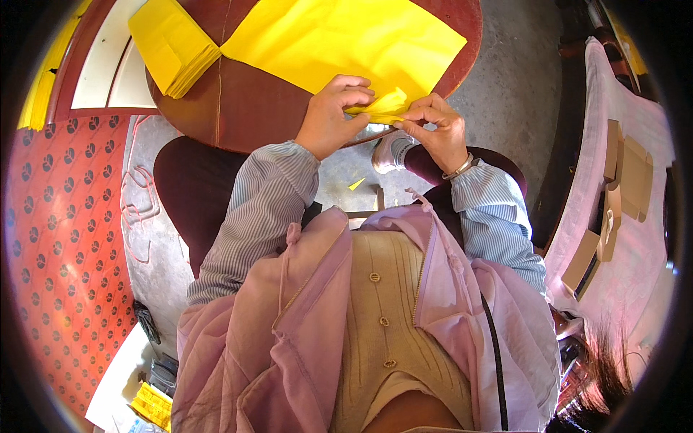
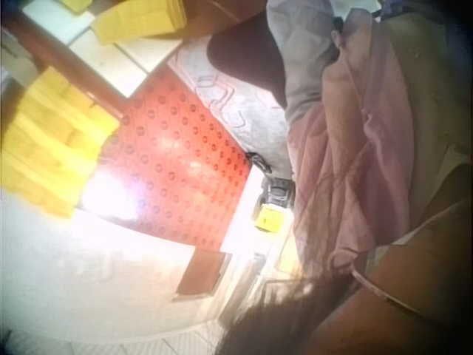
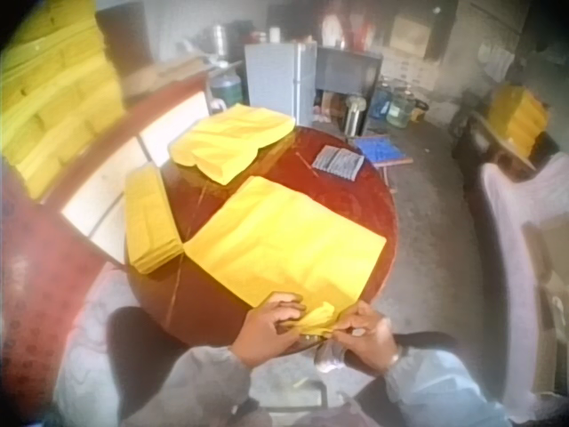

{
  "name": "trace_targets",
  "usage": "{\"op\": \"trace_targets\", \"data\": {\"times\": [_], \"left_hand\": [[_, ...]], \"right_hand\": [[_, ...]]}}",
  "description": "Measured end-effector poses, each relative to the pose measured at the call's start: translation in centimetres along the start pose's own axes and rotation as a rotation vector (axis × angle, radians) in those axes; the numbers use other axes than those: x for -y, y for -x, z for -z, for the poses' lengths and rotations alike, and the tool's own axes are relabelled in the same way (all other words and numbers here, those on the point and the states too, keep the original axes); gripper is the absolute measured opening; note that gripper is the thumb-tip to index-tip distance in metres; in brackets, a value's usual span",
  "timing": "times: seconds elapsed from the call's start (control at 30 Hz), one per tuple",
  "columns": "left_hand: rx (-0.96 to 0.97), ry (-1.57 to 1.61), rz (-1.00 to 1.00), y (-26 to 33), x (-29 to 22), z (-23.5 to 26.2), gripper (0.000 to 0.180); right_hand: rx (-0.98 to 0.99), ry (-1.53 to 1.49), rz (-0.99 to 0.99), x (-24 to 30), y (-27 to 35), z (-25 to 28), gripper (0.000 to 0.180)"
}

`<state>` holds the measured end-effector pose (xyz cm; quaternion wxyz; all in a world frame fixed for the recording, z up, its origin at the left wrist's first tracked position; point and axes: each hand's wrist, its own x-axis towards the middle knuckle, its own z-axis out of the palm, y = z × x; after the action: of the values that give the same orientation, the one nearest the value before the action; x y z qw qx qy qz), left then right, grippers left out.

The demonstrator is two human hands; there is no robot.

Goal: The person folds yellow paper sheets by hand on a round table, repeatedly folding each sheet in half and then into smaller sections. The folded sheets are stacked on the table as the task progresses.

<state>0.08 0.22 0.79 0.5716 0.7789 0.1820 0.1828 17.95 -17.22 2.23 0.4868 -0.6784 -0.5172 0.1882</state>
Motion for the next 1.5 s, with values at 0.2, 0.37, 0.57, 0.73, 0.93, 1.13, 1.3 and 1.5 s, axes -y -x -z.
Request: {"op": "trace_targets", "data": {"times": [0.2,0.37,0.57,0.73,0.93,1.13,1.3,1.5], "left_hand": [[-0.048,-0.027,-0.014,0.0,-0.2,-0.4,0.027],[-0.152,-0.084,-0.004,0.1,-0.7,-1.2,0.023],[-0.192,-0.112,0.006,0.0,-0.9,-1.4,0.021],[-0.193,-0.103,0.023,0.0,-0.9,-1.3,0.021],[-0.210,-0.047,0.006,-0.1,-0.6,-1.4,0.020],[-0.213,-0.065,-0.010,-0.2,-0.3,-1.5,0.021],[-0.203,-0.029,0.011,-0.3,-0.2,-1.5,0.021],[-0.198,-0.032,0.028,-0.2,-0.4,-1.4,0.022]], "right_hand": [[-0.002,-0.027,-0.004,0.0,0.1,-0.1,0.017],[-0.019,-0.016,0.027,0.1,0.1,-0.2,0.022],[-0.045,0.016,0.067,0.3,0.2,-0.3,0.033],[-0.029,0.038,0.101,0.7,0.4,-0.2,0.027],[-0.032,0.099,0.094,1.2,1.0,-0.2,0.018],[-0.042,0.133,0.069,1.4,0.9,-0.2,0.017],[-0.038,0.125,0.047,1.7,1.0,-0.2,0.016],[-0.033,0.132,0.051,1.5,1.0,-0.2,0.017]]}}
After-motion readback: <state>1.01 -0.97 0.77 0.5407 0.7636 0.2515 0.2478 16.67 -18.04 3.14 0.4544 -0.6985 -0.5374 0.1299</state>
